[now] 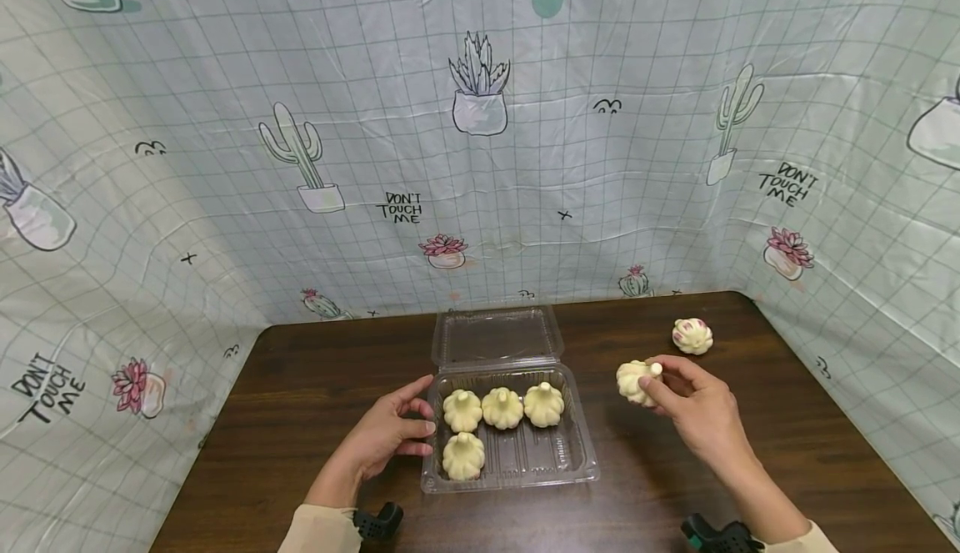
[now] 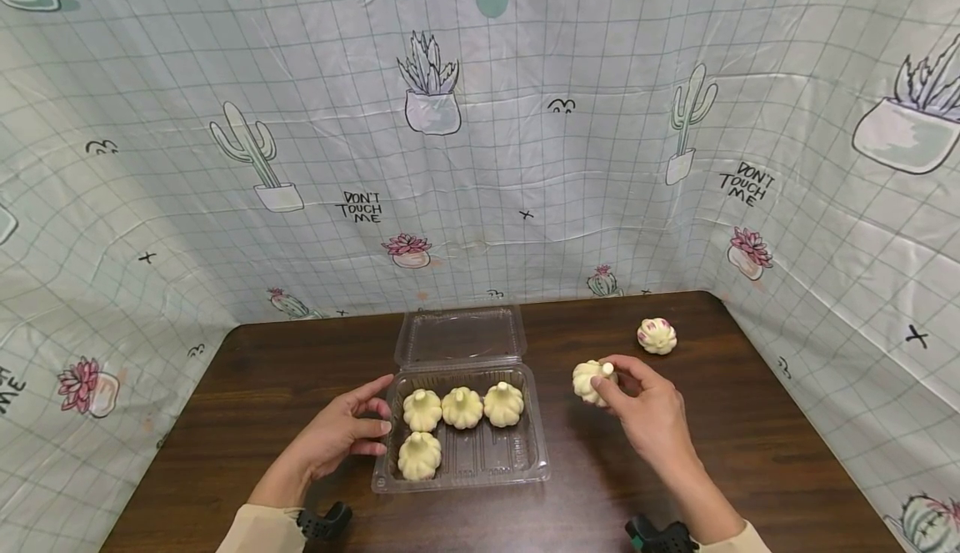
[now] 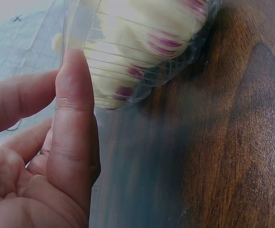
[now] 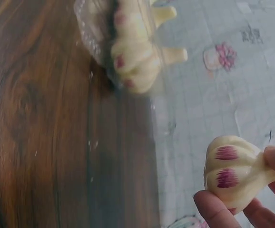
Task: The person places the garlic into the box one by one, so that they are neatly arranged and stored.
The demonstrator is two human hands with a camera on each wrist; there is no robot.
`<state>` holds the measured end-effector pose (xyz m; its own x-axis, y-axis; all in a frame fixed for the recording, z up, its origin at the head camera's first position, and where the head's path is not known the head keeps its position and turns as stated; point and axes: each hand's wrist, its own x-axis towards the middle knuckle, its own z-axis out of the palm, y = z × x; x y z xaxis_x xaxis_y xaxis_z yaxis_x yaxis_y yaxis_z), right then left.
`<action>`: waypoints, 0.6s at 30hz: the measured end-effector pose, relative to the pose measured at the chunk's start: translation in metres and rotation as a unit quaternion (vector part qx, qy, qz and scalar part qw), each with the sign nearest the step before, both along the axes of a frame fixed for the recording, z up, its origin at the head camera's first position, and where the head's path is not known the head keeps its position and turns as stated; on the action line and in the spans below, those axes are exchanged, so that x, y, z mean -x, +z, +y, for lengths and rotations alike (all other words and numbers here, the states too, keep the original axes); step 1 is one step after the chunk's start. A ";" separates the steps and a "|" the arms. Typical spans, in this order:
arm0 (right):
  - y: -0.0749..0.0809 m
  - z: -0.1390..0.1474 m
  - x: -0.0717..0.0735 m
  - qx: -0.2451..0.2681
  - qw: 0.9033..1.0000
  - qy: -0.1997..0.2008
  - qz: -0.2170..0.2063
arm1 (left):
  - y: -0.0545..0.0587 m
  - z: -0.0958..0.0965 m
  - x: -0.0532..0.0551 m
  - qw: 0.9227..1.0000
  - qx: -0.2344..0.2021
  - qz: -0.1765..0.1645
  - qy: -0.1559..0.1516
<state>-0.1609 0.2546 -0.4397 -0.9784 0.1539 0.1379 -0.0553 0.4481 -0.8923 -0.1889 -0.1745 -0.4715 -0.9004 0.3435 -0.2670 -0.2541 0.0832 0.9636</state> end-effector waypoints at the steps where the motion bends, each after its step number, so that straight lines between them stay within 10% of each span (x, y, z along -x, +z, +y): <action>1: 0.000 -0.003 0.000 0.001 1.000 0.004 0.002 | 0.000 0.000 0.000 1.000 0.000 0.000 0.000; 18: 0.005 -0.046 0.000 0.060 0.995 0.081 -0.003 | 0.001 0.001 0.000 1.000 0.001 -0.002 0.005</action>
<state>-0.1608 0.2089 -0.4351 -0.9925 0.0081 0.1223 -0.1130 0.3243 -0.9392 -0.1889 -0.1738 -0.4709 -0.9032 0.3330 -0.2707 -0.2580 0.0827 0.9626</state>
